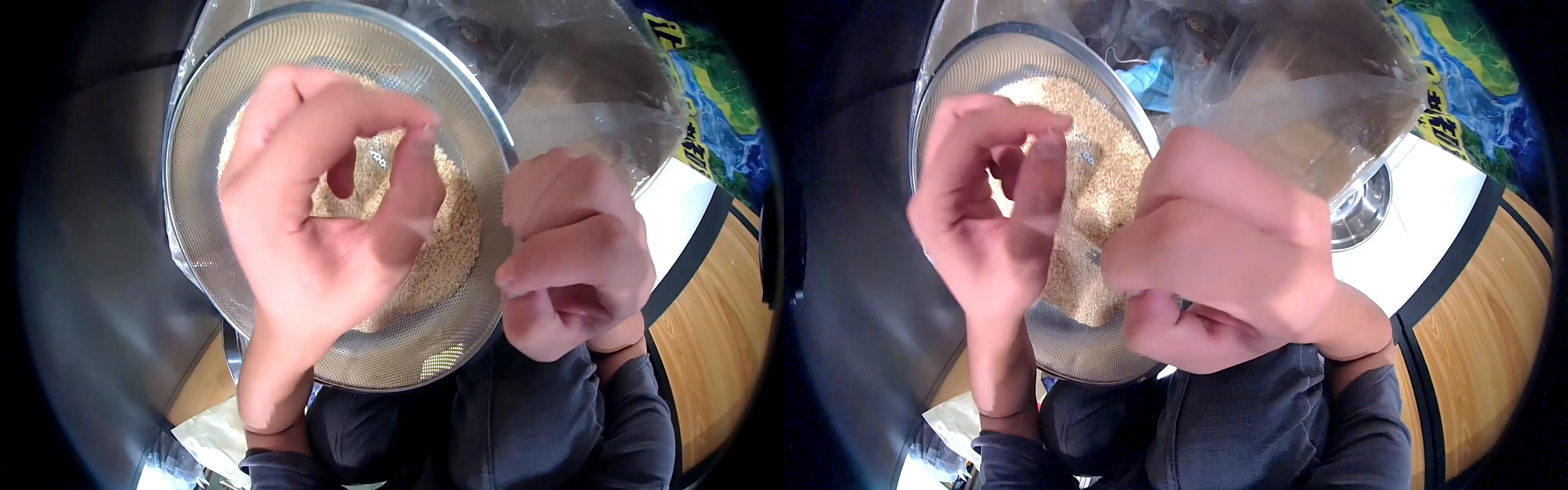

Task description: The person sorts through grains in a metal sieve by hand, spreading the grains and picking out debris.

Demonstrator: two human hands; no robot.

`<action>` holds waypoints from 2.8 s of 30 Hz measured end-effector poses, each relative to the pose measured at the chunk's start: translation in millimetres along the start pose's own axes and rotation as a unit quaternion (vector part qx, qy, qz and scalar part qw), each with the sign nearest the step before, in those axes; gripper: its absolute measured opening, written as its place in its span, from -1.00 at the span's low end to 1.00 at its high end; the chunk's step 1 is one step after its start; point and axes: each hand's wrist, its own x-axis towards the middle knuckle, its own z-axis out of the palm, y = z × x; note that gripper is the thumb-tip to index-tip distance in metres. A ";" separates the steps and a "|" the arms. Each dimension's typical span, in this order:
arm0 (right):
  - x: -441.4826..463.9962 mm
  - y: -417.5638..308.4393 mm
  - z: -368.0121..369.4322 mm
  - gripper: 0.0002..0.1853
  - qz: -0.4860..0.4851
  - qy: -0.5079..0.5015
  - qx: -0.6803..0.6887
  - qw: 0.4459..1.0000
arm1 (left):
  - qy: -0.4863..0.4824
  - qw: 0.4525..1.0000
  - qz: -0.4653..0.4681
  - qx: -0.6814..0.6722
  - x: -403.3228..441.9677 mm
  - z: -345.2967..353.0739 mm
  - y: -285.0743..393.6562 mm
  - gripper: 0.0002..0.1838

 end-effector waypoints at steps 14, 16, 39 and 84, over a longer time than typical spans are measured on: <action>-2.4 0.9 4.2 -0.95 0.013 0.042 0.042 0.998 | 0.036 0.999 -0.016 0.026 14.4 10.2 0.8 -0.83; 0.4 -3.3 -1.2 -0.93 0.026 0.008 0.024 0.999 | 0.039 0.998 -0.039 0.029 4.0 5.1 -3.8 -0.83; -1.1 -5.2 1.0 -0.89 0.054 -0.031 -0.004 0.998 | -0.264 0.947 -0.030 0.178 -62.2 -9.4 -9.8 -0.53; -3.4 10.5 -25.1 -0.91 0.047 -0.090 0.016 0.995 | -0.373 0.903 -0.128 0.170 -66.6 -42.1 7.9 -0.50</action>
